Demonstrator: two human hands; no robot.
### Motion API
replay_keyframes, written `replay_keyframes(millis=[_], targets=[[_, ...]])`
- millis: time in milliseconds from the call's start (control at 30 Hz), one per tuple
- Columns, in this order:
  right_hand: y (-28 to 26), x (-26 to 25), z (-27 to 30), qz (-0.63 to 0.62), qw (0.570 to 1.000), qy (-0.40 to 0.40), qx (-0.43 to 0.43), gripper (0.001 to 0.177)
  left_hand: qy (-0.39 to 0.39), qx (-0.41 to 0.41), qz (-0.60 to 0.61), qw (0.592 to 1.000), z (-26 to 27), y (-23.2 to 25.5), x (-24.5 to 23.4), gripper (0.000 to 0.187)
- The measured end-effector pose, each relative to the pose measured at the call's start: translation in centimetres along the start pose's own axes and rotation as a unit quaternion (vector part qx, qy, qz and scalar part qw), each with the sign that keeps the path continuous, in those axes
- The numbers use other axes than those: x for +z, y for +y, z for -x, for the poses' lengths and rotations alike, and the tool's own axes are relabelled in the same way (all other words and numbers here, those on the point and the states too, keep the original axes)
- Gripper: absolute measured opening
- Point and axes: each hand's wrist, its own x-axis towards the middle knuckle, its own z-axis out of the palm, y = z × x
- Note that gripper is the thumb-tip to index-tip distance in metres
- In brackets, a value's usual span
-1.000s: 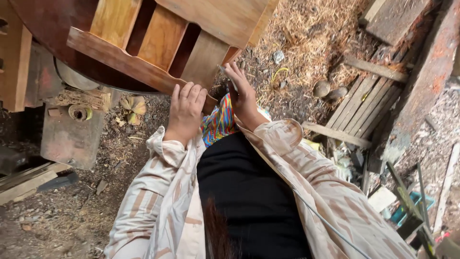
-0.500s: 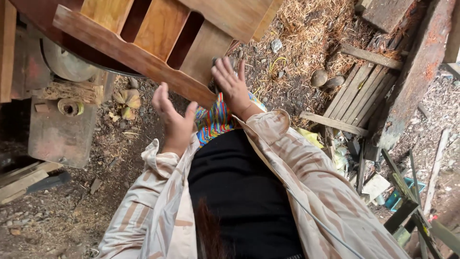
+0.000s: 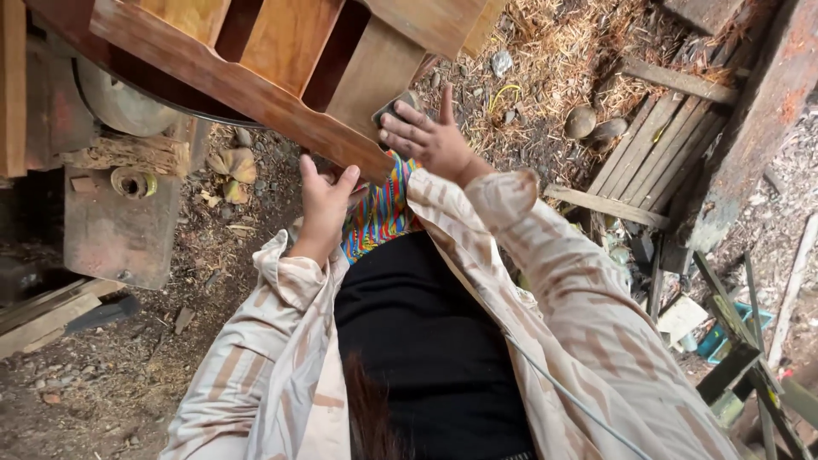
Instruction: Sanding a wooden furniture component with sandpaper to smooth the surface
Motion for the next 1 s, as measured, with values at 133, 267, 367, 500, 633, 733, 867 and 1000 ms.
replay_keyframes(millis=[133,267,367,500,633,733,867,1000], targets=[[4.9,-1.3,0.3,0.090,0.992,-0.023,-0.086,0.050,-0.002,-0.005,0.001,1.000,0.3,0.4,0.3,0.047],[3.9,-1.0,0.2,0.037,0.996,0.031,0.080,0.059,-0.013,0.008,0.018,1.000,0.2,0.7,0.3,0.045],[1.2,-2.0,-0.3,0.040,0.999,0.019,0.011,0.055,-0.009,0.000,0.009,1.000,0.6,1.2,0.2,0.045],[4.5,-4.0,-1.3,0.127,0.980,0.038,-0.150,0.043,-0.001,-0.018,-0.012,1.000,0.6,1.6,0.8,0.039],[5.4,-4.5,-1.1,0.241,0.965,-0.030,-0.101,0.054,-0.011,-0.010,-0.007,1.000,0.9,2.2,1.0,0.040],[3.5,-4.6,-1.4,0.128,0.990,0.034,0.052,0.044,0.002,0.052,-0.125,0.991,1.9,2.3,0.5,0.060],[0.8,-6.1,-3.5,0.077,0.993,0.085,0.011,0.041,0.073,0.227,-0.411,0.880,1.4,2.1,-0.3,0.113],[4.4,-7.0,-5.4,0.062,0.989,0.120,0.067,0.042,0.082,0.395,-0.607,0.685,0.5,2.2,-1.1,0.089]])
